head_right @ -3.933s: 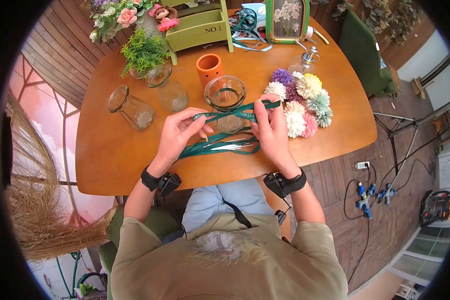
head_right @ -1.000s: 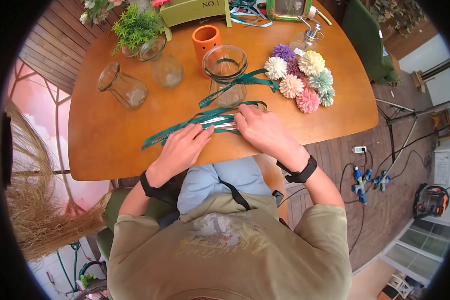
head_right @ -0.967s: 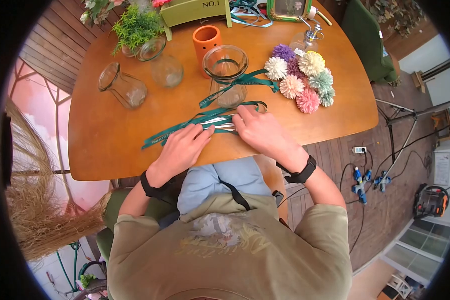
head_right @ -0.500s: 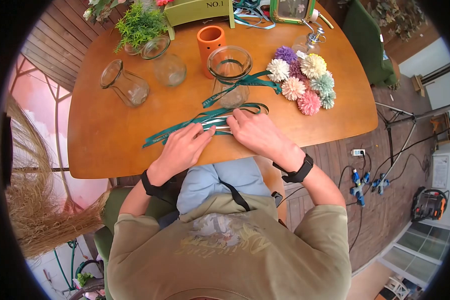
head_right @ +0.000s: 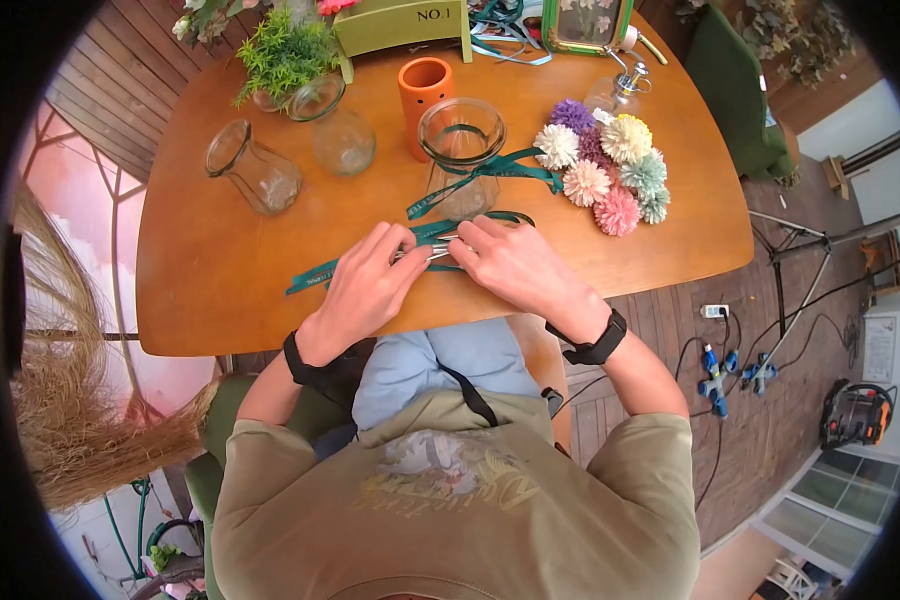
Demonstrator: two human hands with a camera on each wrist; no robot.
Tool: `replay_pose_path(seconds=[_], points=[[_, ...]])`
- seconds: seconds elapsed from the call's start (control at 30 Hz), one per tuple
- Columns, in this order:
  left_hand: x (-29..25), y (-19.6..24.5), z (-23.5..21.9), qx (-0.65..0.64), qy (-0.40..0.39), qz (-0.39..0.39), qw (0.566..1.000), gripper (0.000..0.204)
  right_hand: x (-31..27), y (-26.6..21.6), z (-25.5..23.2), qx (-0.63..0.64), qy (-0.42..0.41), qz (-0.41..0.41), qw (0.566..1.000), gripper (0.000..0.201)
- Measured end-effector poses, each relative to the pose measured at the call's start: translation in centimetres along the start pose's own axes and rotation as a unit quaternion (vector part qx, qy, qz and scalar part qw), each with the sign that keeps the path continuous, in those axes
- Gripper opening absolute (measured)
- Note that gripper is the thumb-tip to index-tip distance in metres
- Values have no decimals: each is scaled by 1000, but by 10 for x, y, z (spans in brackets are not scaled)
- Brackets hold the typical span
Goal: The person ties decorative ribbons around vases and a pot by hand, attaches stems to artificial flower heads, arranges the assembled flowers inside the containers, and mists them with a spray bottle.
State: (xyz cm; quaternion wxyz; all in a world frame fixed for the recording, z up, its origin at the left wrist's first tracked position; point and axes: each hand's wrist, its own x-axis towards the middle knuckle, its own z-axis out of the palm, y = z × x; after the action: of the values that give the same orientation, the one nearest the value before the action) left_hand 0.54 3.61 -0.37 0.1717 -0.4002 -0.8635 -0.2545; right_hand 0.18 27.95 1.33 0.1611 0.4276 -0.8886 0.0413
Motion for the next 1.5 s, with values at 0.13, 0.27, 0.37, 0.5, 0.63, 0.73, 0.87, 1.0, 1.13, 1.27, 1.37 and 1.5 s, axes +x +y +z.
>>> replay_pose_path(seconds=[0.13,0.27,0.37,0.5,0.63,0.73,0.87,1.0,1.13,1.27,1.37,1.5], points=[[2,-1,3,28,-5,10,1000,13,-3,0,4,4,10,12,1000,12],[5,0,-1,73,-1,20,997,14,-4,-2,9,13,39,15,999,13],[13,3,-9,79,46,44,995,12,-2,-2,9,38,66,15,997,15],[8,1,-12,27,8,-5,1000,11,0,-4,2,98,98,28,990,21],[5,-6,-20,-8,10,6,1000,12,4,-7,-5,119,116,27,986,20],[3,-6,-23,-123,27,-26,992,11,7,-8,-11,215,139,50,965,16],[11,6,-43,-394,-32,-194,898,13,9,-10,-26,412,174,148,882,9],[22,8,-54,-437,-66,-219,870,13,16,-10,-42,452,168,175,858,8],[32,11,-61,-495,-68,-214,839,15,22,-13,-59,505,176,187,824,8],[47,17,-72,-484,-85,-218,843,16,31,-16,-61,532,196,212,796,10],[59,18,-72,-441,-46,-155,883,16,33,-15,-62,524,221,208,796,11],[82,13,-90,-440,-11,-157,884,18,47,-7,-78,449,316,224,805,22]])
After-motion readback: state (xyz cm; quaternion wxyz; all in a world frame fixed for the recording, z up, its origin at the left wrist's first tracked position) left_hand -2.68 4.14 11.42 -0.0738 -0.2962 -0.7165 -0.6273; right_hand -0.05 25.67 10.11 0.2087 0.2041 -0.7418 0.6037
